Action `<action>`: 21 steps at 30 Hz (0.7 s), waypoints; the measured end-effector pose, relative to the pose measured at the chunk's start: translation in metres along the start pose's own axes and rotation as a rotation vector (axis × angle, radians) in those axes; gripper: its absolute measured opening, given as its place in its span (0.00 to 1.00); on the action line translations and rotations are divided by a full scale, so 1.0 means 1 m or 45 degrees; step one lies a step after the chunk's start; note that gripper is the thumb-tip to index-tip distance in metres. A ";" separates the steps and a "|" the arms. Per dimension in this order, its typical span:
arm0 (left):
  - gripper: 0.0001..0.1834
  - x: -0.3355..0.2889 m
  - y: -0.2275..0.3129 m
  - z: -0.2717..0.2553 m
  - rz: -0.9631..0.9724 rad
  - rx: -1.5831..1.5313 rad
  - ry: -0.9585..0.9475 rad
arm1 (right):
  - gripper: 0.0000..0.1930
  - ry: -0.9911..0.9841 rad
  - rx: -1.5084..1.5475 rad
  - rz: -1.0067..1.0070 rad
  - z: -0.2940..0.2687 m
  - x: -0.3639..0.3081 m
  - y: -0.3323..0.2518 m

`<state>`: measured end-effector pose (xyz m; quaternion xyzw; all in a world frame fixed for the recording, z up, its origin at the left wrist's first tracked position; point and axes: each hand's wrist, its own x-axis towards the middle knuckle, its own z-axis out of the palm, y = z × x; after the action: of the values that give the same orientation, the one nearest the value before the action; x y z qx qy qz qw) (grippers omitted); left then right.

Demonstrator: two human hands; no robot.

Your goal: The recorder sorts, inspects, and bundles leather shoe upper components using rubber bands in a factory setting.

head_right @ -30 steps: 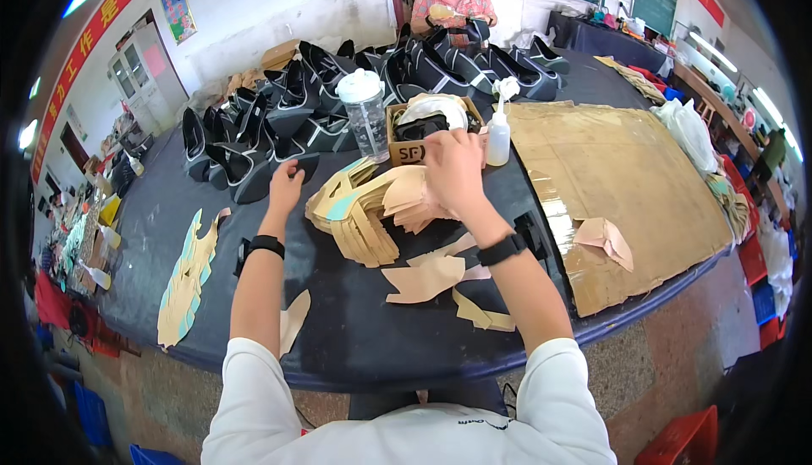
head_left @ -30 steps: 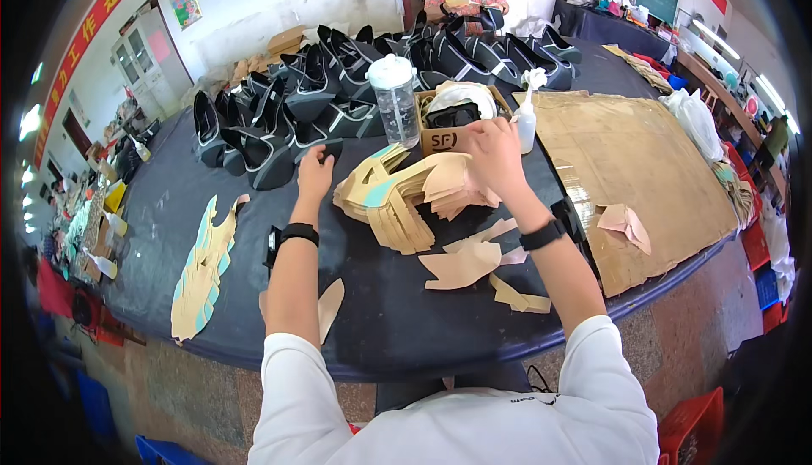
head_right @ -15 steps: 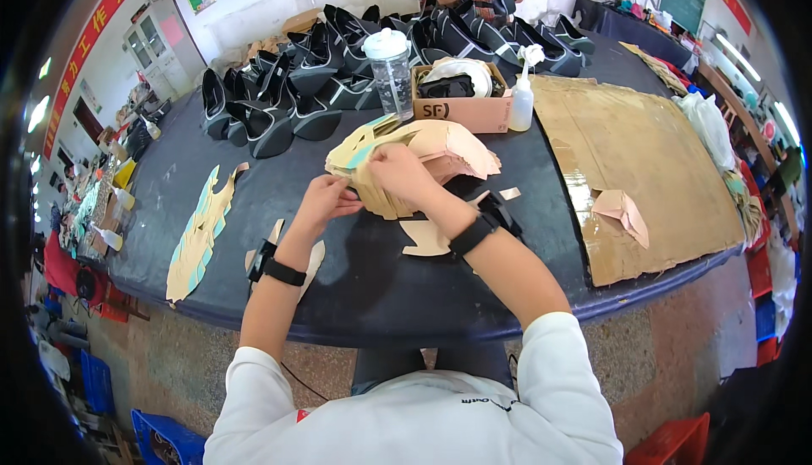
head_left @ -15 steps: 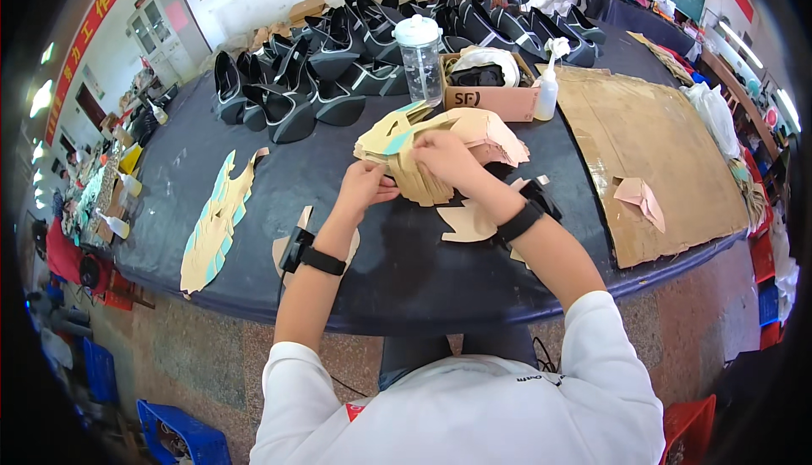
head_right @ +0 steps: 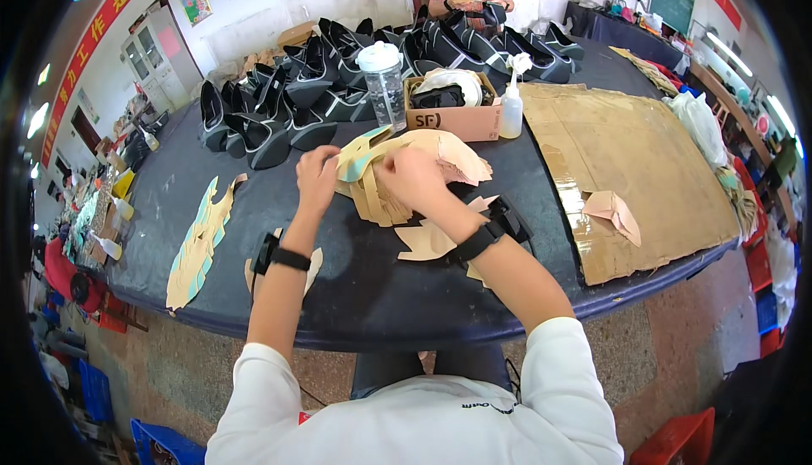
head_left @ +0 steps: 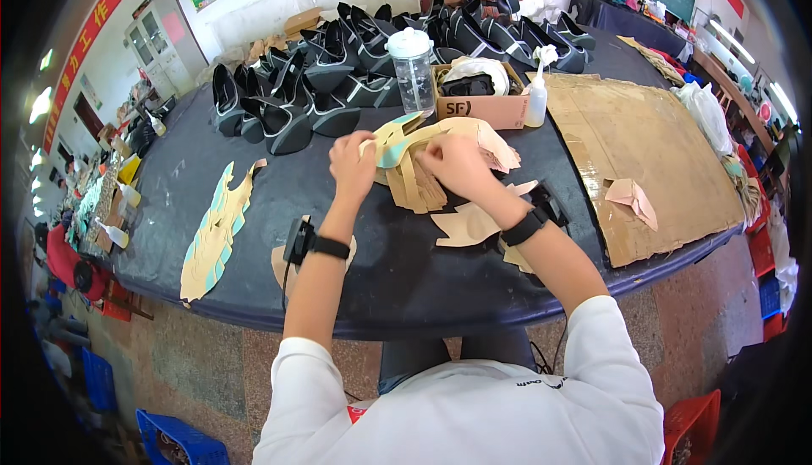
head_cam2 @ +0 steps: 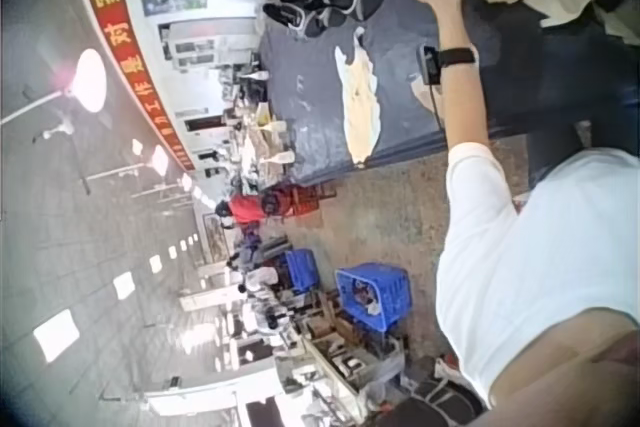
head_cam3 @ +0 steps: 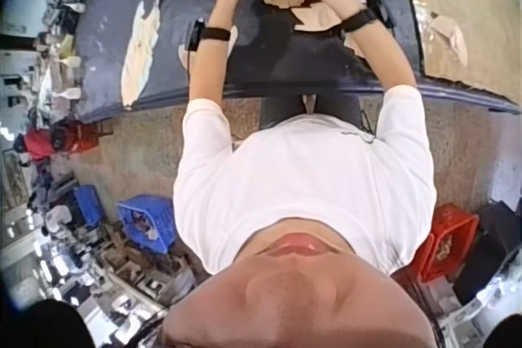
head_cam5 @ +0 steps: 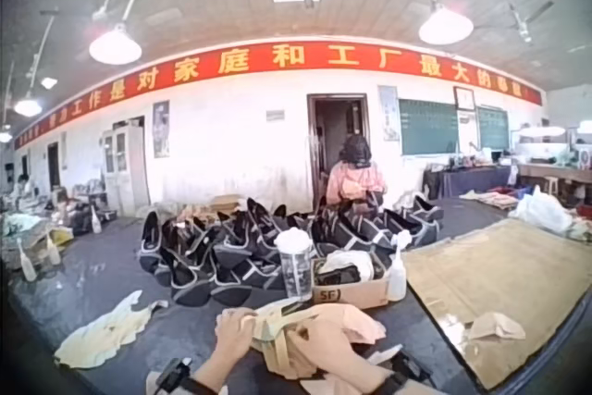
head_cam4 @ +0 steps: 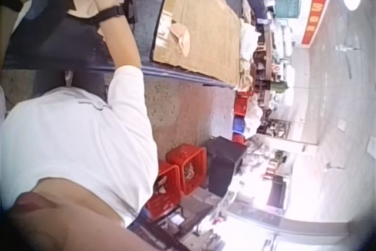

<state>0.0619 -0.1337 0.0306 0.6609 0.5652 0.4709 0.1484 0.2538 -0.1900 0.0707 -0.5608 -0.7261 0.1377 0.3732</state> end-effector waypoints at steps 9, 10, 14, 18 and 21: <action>0.23 0.026 -0.002 0.015 -0.095 0.645 -0.276 | 0.09 0.135 -0.714 -0.180 -0.014 0.018 0.062; 0.21 0.026 -0.003 0.017 -0.037 0.687 -0.307 | 0.09 0.163 -0.749 -0.229 -0.012 0.017 0.065; 0.19 0.051 -0.078 0.020 -0.084 0.025 -0.381 | 0.11 0.453 -0.781 -0.531 -0.002 0.011 0.023; 0.15 0.048 -0.069 0.024 -0.025 -0.216 -0.279 | 0.14 0.098 -0.558 -0.196 0.005 -0.001 -0.007; 0.16 0.050 -0.087 0.027 0.024 -0.429 -0.565 | 0.17 -0.103 -0.381 0.093 0.026 -0.007 -0.005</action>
<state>0.0263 -0.0524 -0.0233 0.7192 0.4264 0.4032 0.3719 0.2329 -0.1929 0.0533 -0.6300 -0.7321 0.0639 0.2509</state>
